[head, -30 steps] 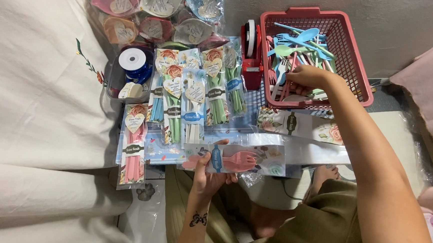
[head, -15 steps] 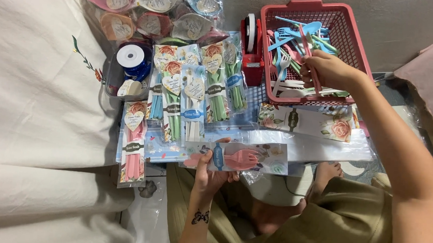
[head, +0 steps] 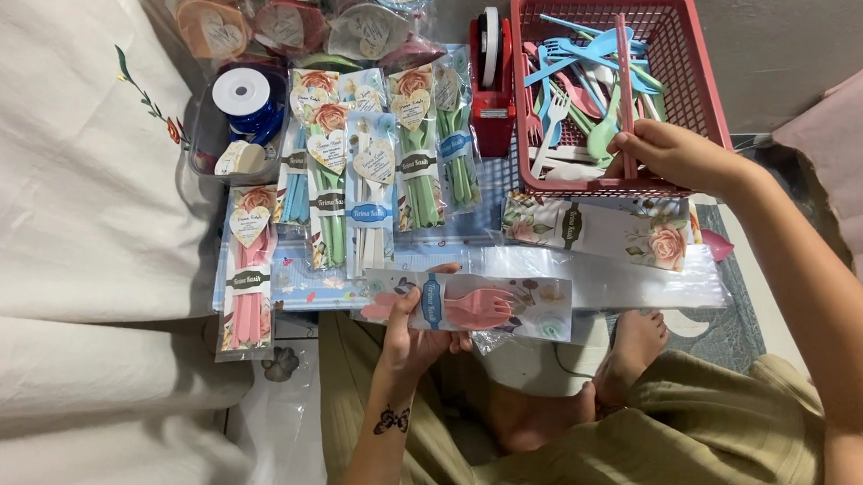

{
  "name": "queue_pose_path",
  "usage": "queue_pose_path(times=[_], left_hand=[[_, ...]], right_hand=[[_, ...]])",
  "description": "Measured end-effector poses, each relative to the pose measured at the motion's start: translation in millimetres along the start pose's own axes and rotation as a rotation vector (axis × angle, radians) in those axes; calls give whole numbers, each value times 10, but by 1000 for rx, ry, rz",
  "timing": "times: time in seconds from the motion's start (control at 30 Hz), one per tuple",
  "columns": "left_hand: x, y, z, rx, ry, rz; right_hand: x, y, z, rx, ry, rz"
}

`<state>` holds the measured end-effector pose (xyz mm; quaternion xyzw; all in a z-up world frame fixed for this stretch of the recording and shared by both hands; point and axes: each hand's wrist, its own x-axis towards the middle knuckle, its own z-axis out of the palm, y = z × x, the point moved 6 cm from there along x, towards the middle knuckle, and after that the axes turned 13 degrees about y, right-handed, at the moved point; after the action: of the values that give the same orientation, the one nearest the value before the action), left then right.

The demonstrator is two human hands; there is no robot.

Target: The person packages plastic forks and spoons into decorative plastic sleeves. The person picks up a spoon and a fork, places them into a floral-patterned sleeve, and then adds a small paper label to the package.

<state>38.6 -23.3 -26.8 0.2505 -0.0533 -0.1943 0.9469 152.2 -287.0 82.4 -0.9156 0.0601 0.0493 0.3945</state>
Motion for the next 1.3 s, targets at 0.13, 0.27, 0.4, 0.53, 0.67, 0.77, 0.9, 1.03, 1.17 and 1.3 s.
queue_pose_path(times=[0.13, 0.27, 0.4, 0.53, 0.67, 0.77, 0.9, 1.03, 1.17, 1.3], left_hand=[[-69, 44, 101, -39, 68, -89], [-119, 155, 196, 57, 137, -73], [-46, 364, 44, 73, 150, 35], [34, 668, 59, 52, 121, 129], [78, 816, -40, 101, 231, 144], [77, 869, -39, 88, 221, 163], [69, 844, -55, 95, 213, 153], [75, 755, -100, 88, 265, 125], [93, 684, -19, 181, 239, 99], [79, 608, 54, 234, 204, 20]], right_hand=[[-116, -345, -20, 149, -95, 25], [-227, -404, -102, 421, -119, 90], [-401, -311, -91, 582, -301, 73], [-746, -138, 65, 460, -431, -4], [-1163, -159, 287, 308, -641, 10], [-1281, -106, 366, 251, -701, 111], [-1349, -80, 387, 249, -722, 179], [-1386, -116, 416, 296, -758, 193], [-1443, -212, 437, 268, -825, 137], [-1453, -209, 457, 211, -847, 150]])
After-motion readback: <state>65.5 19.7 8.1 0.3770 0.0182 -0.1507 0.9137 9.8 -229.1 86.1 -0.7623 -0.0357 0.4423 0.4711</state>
